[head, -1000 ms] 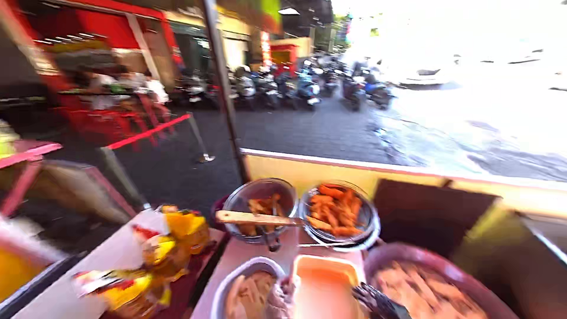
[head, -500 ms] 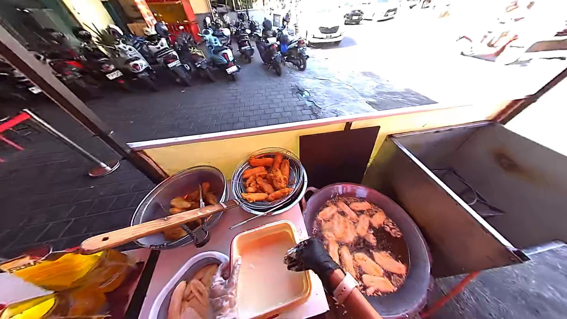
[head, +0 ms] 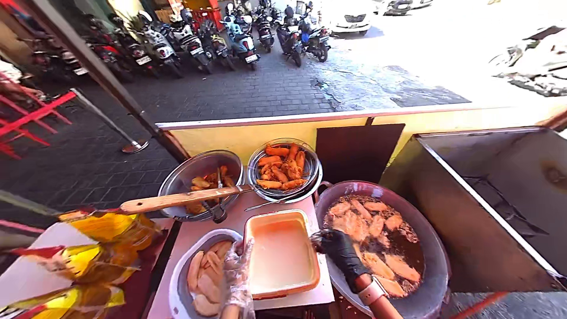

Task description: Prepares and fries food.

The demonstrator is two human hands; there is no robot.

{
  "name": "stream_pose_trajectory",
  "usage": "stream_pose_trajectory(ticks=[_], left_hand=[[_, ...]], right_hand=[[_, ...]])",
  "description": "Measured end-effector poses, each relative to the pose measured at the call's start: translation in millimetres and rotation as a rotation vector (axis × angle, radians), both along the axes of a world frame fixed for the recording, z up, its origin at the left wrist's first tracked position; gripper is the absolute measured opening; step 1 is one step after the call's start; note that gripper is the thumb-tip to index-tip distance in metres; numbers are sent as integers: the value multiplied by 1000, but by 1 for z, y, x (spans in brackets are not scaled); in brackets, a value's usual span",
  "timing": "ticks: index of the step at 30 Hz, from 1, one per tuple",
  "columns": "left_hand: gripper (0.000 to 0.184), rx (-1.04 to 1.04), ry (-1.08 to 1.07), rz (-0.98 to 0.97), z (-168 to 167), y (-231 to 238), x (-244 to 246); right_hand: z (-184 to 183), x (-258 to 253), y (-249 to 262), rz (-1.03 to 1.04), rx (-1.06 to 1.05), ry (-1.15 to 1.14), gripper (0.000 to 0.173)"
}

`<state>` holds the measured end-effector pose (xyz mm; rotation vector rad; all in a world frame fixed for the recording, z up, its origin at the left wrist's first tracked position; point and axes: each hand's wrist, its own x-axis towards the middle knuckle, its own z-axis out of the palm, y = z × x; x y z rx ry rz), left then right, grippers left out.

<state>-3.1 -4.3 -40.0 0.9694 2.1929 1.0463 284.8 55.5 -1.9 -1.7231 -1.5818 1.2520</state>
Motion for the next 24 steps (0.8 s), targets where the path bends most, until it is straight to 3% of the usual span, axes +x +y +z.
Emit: stream_pose_trajectory(ticks=[3, 7, 10, 13, 17, 22, 24], left_hand=[[58, -71, 27, -9, 5, 1, -1], [77, -13, 46, 4, 14, -12, -5], [89, 118, 44, 126, 29, -41, -16], [73, 229, 70, 340, 36, -77, -55], [48, -23, 193, 563, 17, -111, -127], [42, -296, 32, 381, -19, -118, -169], [41, -277, -12, 362, -32, -120, -163]], right_hand=[[4, 6, 14, -17, 193, -234, 18], [18, -21, 18, 99, 361, -134, 15], [22, -53, 12, 205, 430, -80, 18], [31, -104, -7, 317, 338, 37, 19], [22, -204, -34, 554, 134, 286, 31], [-26, -333, -27, 768, -117, -246, 36], [-70, -369, -25, 753, -260, -251, 36]])
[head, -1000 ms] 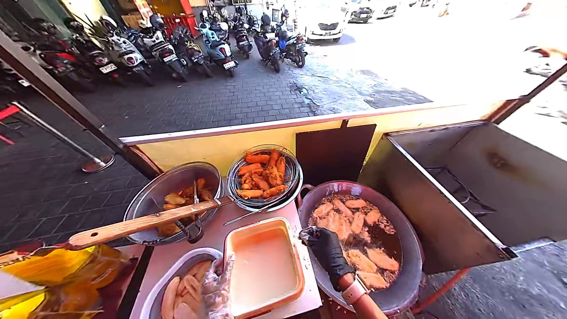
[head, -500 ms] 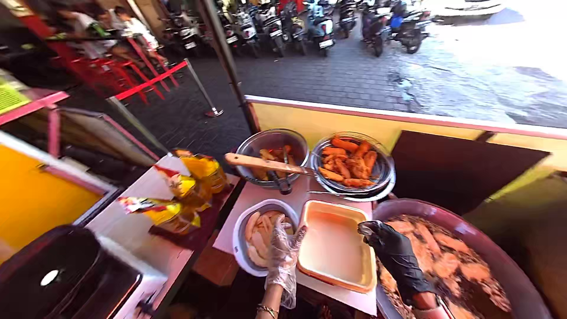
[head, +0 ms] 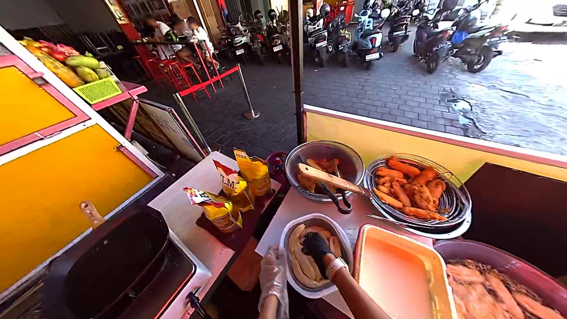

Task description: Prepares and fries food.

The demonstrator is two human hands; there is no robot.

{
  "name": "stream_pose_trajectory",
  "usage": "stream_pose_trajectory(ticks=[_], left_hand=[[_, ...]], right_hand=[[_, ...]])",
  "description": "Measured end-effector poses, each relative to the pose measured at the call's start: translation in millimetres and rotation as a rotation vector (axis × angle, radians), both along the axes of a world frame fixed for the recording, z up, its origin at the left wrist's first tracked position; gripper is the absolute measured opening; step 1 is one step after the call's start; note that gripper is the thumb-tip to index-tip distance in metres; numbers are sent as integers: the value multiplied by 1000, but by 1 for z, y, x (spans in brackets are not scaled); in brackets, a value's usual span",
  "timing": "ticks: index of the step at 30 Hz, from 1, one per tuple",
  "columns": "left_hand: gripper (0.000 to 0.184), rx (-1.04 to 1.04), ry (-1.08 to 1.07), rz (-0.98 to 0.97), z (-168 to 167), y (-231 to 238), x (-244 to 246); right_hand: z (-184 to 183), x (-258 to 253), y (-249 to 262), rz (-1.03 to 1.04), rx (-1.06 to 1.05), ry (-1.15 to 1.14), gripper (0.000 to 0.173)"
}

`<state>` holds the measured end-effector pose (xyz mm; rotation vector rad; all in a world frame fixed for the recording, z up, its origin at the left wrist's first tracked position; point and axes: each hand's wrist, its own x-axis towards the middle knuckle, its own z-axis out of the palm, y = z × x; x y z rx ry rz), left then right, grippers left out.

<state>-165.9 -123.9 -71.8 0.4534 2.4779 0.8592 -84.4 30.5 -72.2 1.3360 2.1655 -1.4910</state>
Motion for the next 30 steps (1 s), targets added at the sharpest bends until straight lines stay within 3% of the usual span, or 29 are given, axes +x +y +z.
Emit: stream_pose_trajectory(ticks=[2, 7, 15, 20, 23, 25, 28, 30], left_hand=[[41, 64, 7, 31, -5, -1, 9], [43, 51, -98, 13, -12, -7, 1], [46, 62, -94, 12, -18, -10, 4], [46, 89, -82, -13, -15, -10, 3], [45, 108, -106, -11, -15, -11, 2], [46, 124, -132, -11, -18, -11, 1], [46, 160, -152, 8, -21, -11, 2], [46, 153, -141, 11, -21, -11, 4]], right_hand=[[-24, -25, -9, -130, -63, 27, 41], [-17, -57, -42, -483, -27, -48, 48], [-45, -41, -22, -543, -106, 119, 41], [-24, -54, -26, -622, -82, 45, 52], [-29, -49, -25, -663, -94, 124, 40], [-16, -30, -19, -496, -92, 140, 32], [24, 0, -18, -14, 14, -166, 41], [23, 12, -34, 157, 44, -297, 43]])
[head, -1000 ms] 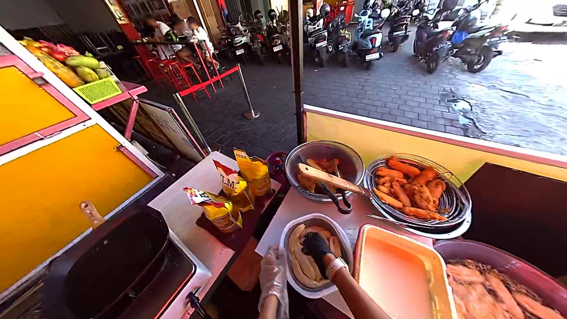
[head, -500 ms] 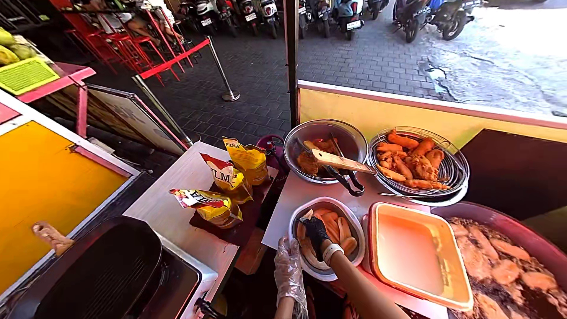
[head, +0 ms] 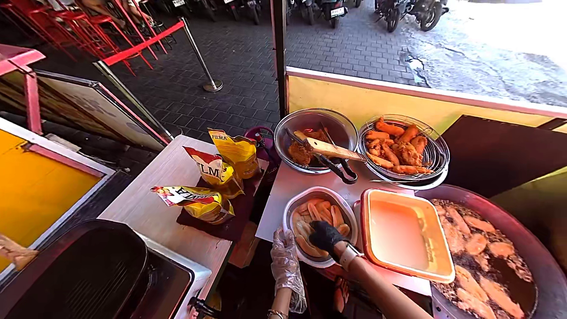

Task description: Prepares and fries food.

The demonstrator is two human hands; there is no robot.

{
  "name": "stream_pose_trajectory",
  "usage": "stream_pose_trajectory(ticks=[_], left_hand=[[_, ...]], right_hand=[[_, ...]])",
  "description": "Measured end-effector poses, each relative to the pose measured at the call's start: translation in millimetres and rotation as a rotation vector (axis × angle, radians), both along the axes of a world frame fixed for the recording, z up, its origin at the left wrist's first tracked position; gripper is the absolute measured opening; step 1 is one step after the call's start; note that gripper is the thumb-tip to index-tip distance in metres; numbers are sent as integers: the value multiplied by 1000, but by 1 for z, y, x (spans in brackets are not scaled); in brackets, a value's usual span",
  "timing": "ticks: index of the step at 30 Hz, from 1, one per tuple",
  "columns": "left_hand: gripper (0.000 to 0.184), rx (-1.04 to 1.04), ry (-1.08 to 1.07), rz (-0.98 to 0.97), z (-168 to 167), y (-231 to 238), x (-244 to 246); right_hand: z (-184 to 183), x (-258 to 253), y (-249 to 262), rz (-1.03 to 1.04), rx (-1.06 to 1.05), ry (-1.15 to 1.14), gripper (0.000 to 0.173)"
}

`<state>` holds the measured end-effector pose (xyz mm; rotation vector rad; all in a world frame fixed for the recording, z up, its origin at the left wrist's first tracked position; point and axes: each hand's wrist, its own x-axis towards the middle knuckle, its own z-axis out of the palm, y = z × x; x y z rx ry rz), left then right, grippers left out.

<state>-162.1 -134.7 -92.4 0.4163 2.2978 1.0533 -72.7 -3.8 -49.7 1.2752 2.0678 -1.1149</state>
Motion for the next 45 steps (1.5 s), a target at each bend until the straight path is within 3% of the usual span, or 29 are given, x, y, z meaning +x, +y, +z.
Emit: stream_pose_trajectory(ticks=[4, 8, 13, 16, 20, 27, 29, 32, 34, 36, 39, 41, 43, 45], left_hand=[[47, 19, -39, 3, 1, 0, -1], [47, 40, -52, -4, -2, -3, -4], [46, 59, -75, 1, -9, -4, -5], [46, 104, -85, 0, -10, -4, -4], [45, 114, -81, 13, -9, -4, -1], [45, 195, -157, 62, -10, -5, 2], [44, 220, -200, 77, -8, -5, 1], [45, 243, -290, 96, 6, -5, 0], [44, 250, -315, 101, 7, -5, 1], [44, 247, -310, 88, 1, -6, -1], [45, 226, -302, 70, -5, -7, -4], [45, 225, -295, 61, -8, -7, -5], [45, 213, -290, 55, -2, -7, -4], [45, 205, -294, 56, 0, -7, -3]], right_hand=[[-26, 6, -30, 45, 16, -33, 51], [-34, 10, -28, 76, -37, 115, 61], [-43, 4, 3, 163, -184, 200, 51], [-37, -3, 2, 261, -177, 129, 56], [-43, -4, 10, 270, -192, 81, 54], [-63, 1, 15, 215, -257, 189, 43], [-46, 7, 13, 81, -304, 285, 37], [42, 34, 12, -79, -331, 455, 44], [98, 76, 16, -134, -188, 480, 50], [130, 123, 25, -161, 77, 374, 48], [130, 179, 44, -135, 361, 129, 46], [107, 205, 57, -65, 344, 47, 50], [93, 216, 61, -13, 286, 34, 58], [97, 199, 54, -70, 405, 137, 48]])
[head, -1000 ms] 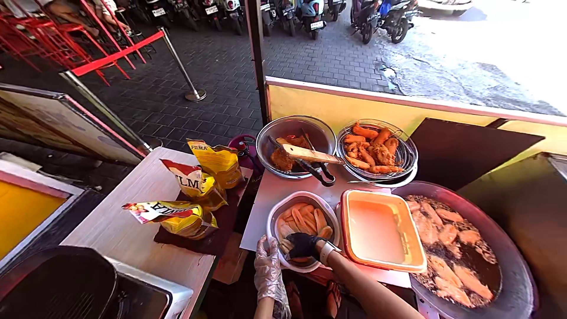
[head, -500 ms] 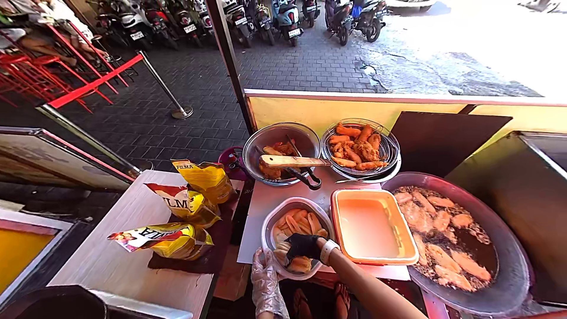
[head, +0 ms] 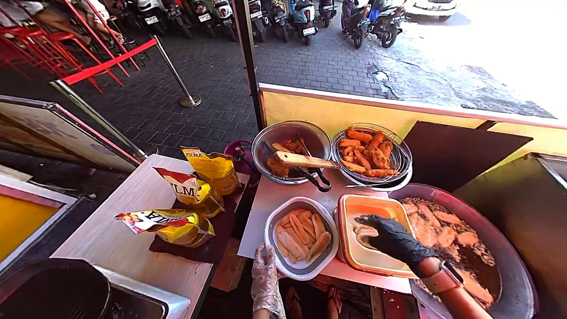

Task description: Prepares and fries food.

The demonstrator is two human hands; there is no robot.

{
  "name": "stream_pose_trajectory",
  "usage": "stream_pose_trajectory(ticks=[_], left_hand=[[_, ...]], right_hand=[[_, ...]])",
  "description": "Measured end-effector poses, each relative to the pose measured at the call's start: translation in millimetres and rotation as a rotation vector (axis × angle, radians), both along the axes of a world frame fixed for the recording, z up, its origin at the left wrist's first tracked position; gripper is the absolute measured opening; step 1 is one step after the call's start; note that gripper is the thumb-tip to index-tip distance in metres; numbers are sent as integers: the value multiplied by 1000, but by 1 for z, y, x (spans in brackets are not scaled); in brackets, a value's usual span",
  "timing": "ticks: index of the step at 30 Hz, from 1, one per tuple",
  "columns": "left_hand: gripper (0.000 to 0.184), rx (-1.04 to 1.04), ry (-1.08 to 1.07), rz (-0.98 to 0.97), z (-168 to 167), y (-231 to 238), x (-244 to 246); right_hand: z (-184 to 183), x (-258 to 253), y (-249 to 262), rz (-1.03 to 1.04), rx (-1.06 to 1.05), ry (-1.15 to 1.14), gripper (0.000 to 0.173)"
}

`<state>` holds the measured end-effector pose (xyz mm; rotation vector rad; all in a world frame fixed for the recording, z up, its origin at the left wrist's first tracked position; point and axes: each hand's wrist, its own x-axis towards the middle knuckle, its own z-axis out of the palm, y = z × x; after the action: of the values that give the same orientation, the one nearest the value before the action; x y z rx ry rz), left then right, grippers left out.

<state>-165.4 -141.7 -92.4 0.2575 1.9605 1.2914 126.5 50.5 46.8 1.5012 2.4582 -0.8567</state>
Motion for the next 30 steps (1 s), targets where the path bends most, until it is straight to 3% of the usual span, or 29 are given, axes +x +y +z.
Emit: stream_pose_trajectory(ticks=[2, 4, 5, 7, 10, 14, 16, 18, 22, 27, 30], left_hand=[[44, -11, 2, 13, -1, -1, 1], [42, -12, -9, 41, -1, -1, 3], [41, -7, -14, 51, 0, -1, 4], [40, -12, -29, 67, 3, 0, 6], [39, 3, -44, 81, 2, -4, 11], [39, 60, -108, 105, 4, -7, 12], [39, 69, -125, 105, 3, -8, 13], [39, 70, -136, 117, 5, -8, 13], [40, 64, -137, 102, 2, -9, 10], [40, 84, -141, 82, 0, -11, 7], [39, 68, -114, 72, 7, -11, 7]], right_hand=[[2, -38, -14, -124, 135, 314, 29], [-3, -88, -27, -260, 69, 484, 23], [-7, -113, -33, -292, -13, 414, 25], [-20, -155, -39, -273, -163, 40, 35], [-74, -187, -42, -298, -150, -308, 51], [-114, -192, -50, -225, 64, -156, 50], [-110, -179, -46, -108, 47, -27, 62], [-97, -169, -46, -17, 74, -7, 59], [-90, -169, -63, 335, -37, -324, 36], [-97, -191, -73, 452, -128, -665, 35], [-96, -195, -72, 471, -225, -721, 30]])
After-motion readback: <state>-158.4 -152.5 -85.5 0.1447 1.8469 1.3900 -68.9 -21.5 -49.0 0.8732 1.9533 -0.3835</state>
